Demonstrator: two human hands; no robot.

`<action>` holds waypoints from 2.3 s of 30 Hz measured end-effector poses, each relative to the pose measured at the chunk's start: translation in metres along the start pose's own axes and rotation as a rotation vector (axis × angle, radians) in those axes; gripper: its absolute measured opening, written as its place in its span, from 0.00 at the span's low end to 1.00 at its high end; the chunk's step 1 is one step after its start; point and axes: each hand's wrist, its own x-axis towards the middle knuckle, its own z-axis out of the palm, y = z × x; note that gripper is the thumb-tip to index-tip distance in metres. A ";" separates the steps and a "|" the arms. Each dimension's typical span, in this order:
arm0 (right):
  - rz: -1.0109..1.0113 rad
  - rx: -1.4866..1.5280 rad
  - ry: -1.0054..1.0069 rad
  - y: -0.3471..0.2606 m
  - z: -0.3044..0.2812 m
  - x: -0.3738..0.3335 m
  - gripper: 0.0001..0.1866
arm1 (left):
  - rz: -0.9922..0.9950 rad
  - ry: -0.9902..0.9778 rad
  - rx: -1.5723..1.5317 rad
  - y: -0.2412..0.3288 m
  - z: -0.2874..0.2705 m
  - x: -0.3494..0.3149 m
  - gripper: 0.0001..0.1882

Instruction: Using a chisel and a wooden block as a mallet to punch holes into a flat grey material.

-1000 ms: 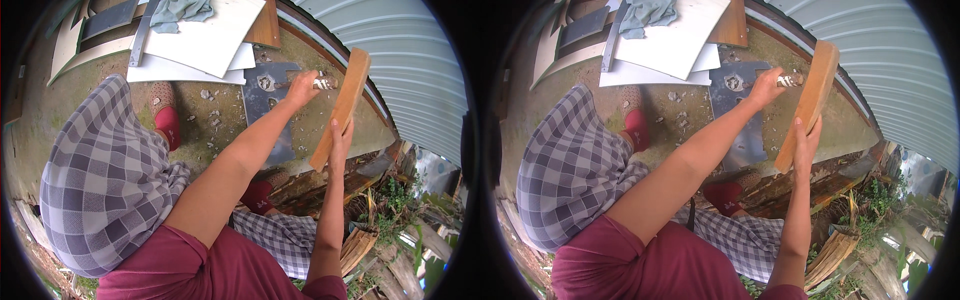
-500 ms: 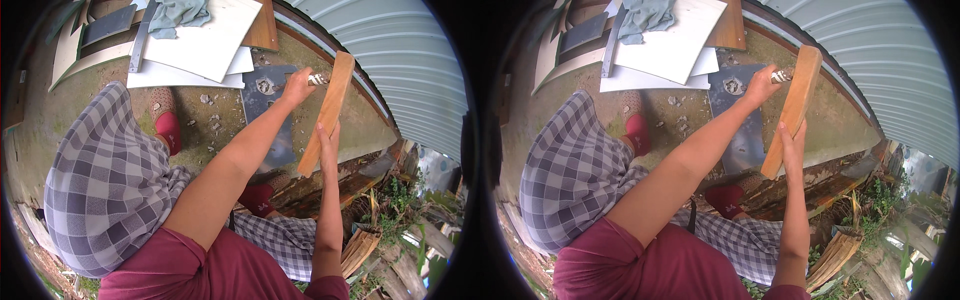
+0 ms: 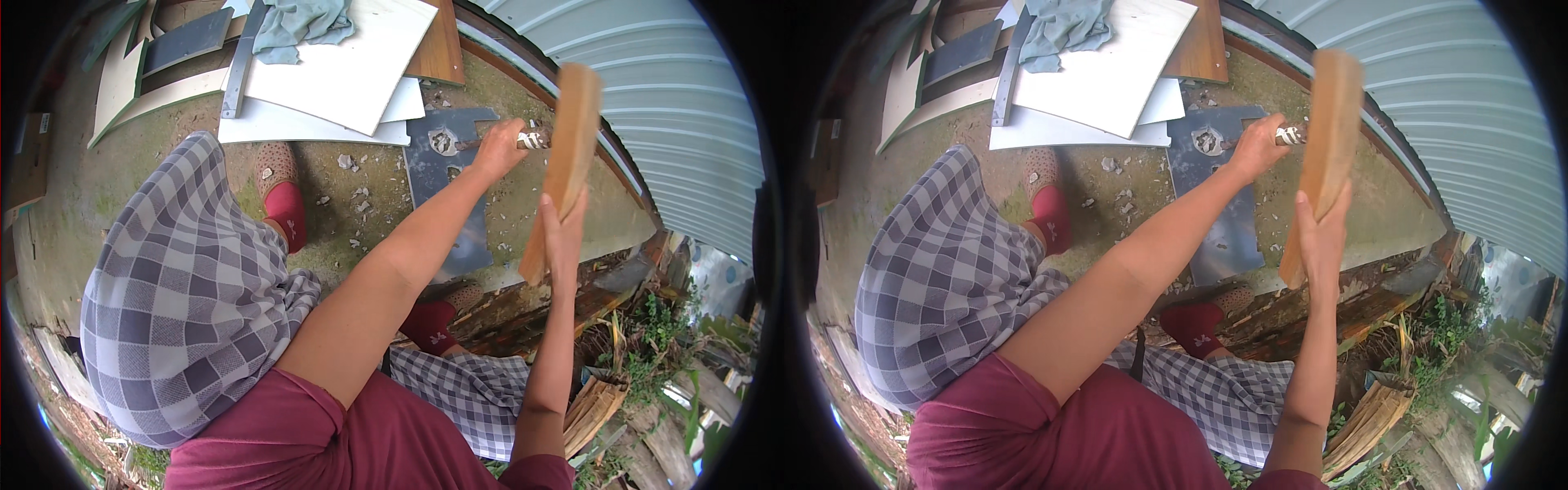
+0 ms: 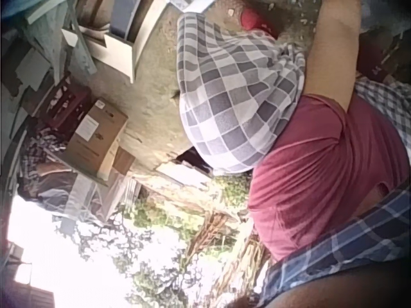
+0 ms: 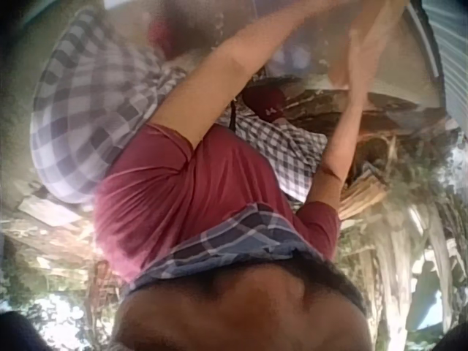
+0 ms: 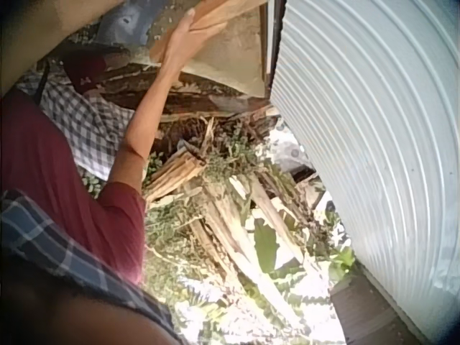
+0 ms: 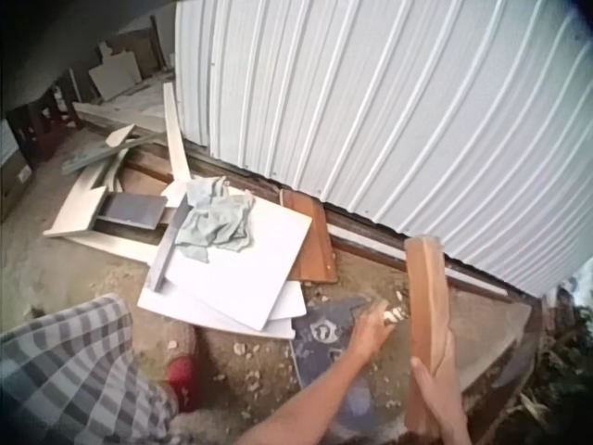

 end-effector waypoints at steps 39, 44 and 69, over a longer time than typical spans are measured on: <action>0.087 0.195 -0.097 0.021 0.016 -0.004 0.40 | -0.105 -0.157 0.077 0.014 -0.009 -0.003 0.20; 0.108 0.157 -0.087 0.018 0.014 -0.004 0.40 | -0.135 -0.195 0.087 0.017 -0.011 -0.002 0.21; 0.165 0.161 -0.125 0.011 0.010 -0.005 0.42 | -0.111 -0.184 0.097 0.018 -0.011 -0.002 0.20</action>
